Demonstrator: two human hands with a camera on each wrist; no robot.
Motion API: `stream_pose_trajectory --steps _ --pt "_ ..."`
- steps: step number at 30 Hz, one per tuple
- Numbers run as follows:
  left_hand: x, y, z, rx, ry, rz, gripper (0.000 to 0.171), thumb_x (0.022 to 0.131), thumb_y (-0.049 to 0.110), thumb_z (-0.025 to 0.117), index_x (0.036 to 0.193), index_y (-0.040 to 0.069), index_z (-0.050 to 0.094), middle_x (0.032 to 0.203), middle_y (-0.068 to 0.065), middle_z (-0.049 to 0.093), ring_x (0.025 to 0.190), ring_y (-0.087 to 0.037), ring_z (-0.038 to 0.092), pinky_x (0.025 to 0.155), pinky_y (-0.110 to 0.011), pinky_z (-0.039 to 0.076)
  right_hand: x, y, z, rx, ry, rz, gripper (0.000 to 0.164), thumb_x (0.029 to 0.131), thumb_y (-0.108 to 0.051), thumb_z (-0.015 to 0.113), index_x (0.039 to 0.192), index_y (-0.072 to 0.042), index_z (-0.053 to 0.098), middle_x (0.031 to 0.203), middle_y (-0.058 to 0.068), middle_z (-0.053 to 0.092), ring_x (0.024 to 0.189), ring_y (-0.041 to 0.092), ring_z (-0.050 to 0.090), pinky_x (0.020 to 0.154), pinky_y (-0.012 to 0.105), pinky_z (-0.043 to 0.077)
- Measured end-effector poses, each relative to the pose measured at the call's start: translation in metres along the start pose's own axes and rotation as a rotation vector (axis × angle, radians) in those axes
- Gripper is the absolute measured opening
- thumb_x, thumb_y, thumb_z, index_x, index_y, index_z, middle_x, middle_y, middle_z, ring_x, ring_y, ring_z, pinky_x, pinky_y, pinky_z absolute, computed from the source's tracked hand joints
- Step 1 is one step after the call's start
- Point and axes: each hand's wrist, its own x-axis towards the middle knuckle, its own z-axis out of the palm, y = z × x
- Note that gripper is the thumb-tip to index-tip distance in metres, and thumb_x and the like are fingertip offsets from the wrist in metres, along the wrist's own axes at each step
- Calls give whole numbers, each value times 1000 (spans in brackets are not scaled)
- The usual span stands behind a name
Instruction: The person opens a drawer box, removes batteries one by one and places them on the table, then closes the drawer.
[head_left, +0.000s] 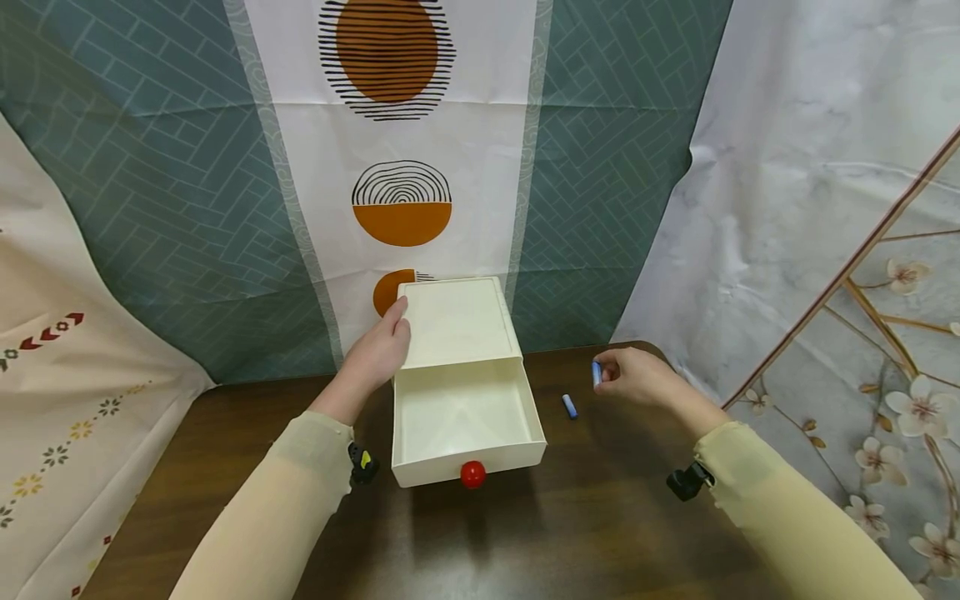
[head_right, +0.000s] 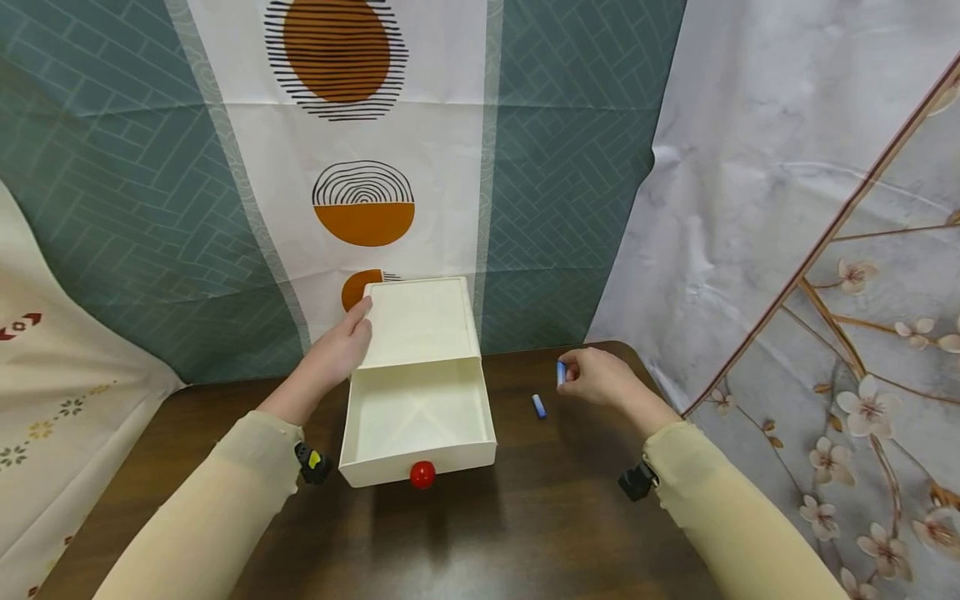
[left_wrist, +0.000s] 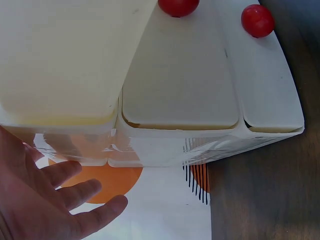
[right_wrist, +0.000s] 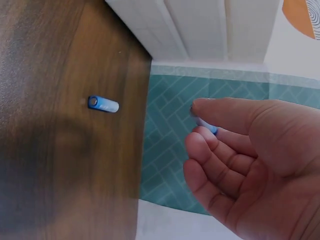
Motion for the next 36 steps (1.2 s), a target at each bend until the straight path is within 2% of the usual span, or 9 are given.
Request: stream_pose_trajectory --steps 10,16,23,36 --pt "0 0 1 -2 -1 1 66 120 45 19 180 22 10 184 -6 15 166 -38 22 133 -59 15 4 12 8 7 -15 4 51 97 -15 81 137 12 67 93 -2 73 86 16 65 84 42 55" --pt "0 0 1 -3 2 -1 66 120 44 19 180 21 10 185 -4 14 167 -37 22 134 -59 15 7 16 13 -12 -16 5 49 94 -16 81 134 9 69 90 -5 72 84 14 63 82 40 54" --pt "1 1 1 -3 2 -3 66 120 45 19 180 22 8 185 -3 12 167 -37 21 134 -58 15 9 20 21 -30 -25 33 51 96 -16 82 137 10 68 92 -3 73 85 15 64 84 44 55" --pt "2 3 1 15 6 -8 66 119 44 18 180 21 9 185 -3 11 167 -37 22 134 -58 15 19 36 46 -39 -33 -36 49 96 -12 84 137 10 68 90 -4 72 83 14 64 83 44 57"
